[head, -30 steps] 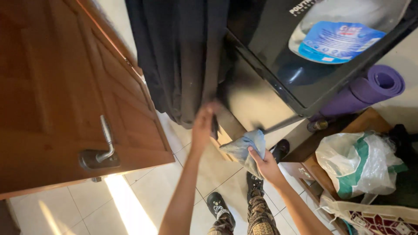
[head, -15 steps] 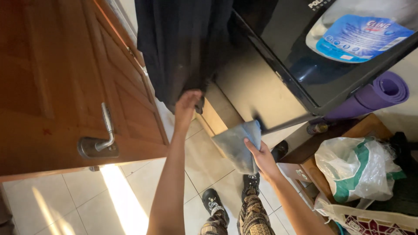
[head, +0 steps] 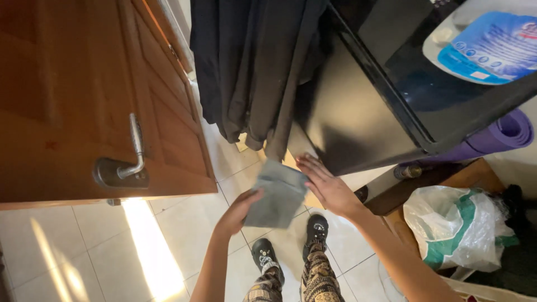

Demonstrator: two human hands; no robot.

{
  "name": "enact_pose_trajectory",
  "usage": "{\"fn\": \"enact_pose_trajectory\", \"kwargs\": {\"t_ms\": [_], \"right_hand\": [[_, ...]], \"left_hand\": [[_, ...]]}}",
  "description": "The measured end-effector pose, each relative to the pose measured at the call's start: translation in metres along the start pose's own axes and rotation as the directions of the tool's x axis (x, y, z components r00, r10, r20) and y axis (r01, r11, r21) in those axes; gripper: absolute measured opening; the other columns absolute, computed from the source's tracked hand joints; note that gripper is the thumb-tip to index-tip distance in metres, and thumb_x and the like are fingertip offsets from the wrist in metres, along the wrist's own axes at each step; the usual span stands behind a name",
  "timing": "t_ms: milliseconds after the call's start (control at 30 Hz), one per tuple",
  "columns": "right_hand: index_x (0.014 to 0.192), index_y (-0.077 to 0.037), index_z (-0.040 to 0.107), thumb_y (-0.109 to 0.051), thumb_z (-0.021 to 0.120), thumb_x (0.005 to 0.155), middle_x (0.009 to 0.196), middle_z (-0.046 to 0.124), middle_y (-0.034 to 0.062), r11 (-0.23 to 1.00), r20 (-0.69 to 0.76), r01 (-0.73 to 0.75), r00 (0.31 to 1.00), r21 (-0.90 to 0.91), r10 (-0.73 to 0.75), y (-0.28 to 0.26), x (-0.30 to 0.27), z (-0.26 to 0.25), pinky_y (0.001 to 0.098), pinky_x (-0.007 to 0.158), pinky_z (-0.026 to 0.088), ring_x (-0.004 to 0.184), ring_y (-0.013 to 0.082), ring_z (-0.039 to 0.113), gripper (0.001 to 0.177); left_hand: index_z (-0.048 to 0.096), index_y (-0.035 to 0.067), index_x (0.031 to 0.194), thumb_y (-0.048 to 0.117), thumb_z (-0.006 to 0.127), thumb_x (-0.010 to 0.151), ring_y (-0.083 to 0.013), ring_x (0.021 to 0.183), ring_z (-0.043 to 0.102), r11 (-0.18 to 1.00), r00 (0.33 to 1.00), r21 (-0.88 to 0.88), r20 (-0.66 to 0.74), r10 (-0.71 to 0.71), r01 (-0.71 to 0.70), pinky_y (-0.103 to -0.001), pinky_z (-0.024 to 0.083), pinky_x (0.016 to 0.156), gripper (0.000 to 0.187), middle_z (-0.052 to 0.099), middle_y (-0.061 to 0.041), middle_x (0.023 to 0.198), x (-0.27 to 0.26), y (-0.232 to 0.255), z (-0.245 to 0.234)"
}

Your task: The person wipes a black plastic storage bin and a wooden shelf with a cloth and spray cleaner. They move several shoe boxes from the shelf to the bin, then spray and wipe the now-empty shelf surface.

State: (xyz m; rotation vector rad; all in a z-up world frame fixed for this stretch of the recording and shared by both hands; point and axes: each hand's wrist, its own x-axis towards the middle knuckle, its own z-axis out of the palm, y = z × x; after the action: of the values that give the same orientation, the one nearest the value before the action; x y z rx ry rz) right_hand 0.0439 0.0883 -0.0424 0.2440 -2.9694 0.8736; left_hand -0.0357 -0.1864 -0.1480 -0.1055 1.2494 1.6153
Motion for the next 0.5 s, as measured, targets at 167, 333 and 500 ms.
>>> {"fn": "enact_pose_trajectory", "kwargs": {"t_ms": [167, 333, 500], "right_hand": [[0.148, -0.007, 0.045, -0.024, 0.048, 0.102, 0.161, 0.040, 0.0076, 0.982, -0.052, 0.080, 0.995, -0.171, -0.091, 0.008, 0.008, 0.000, 0.0437, 0.114, 0.035, 0.143, 0.0332, 0.043, 0.050], [0.143, -0.015, 0.047, -0.026, 0.048, 0.100, 0.160, 0.043, -0.0012, 0.991, -0.021, -0.118, 0.993, -0.065, 0.117, -0.006, 0.014, -0.007, 0.0383, 0.110, 0.042, 0.140, 0.0260, 0.048, 0.045], [0.148, -0.005, 0.046, -0.019, 0.043, 0.103, 0.156, 0.046, 0.0114, 0.998, -0.125, 0.059, 0.990, -0.038, -0.063, 0.017, 0.014, 0.006, 0.0414, 0.117, 0.037, 0.143, 0.0339, 0.045, 0.047]], "left_hand": [[0.054, 0.009, 0.143, 0.046, 0.056, 0.097, -0.0166, 0.120, 0.063, 0.977, 0.949, -0.154, -0.302, 0.093, -0.145, -0.035, 0.052, 0.099, 0.059, 0.065, -0.004, 0.133, 0.027, -0.102, -0.020], [0.061, 0.008, 0.143, 0.045, 0.045, 0.105, -0.0216, 0.106, 0.060, 0.971, 0.919, -0.056, -0.340, 0.201, -0.233, -0.037, 0.051, 0.086, 0.056, 0.066, -0.008, 0.123, 0.132, -0.242, 0.031], [0.045, 0.013, 0.152, 0.048, 0.046, 0.103, -0.0169, 0.134, 0.050, 0.952, 0.867, -0.138, -0.463, 0.183, -0.274, -0.031, 0.037, 0.113, 0.061, 0.057, -0.003, 0.145, 0.183, -0.204, 0.140]]}}
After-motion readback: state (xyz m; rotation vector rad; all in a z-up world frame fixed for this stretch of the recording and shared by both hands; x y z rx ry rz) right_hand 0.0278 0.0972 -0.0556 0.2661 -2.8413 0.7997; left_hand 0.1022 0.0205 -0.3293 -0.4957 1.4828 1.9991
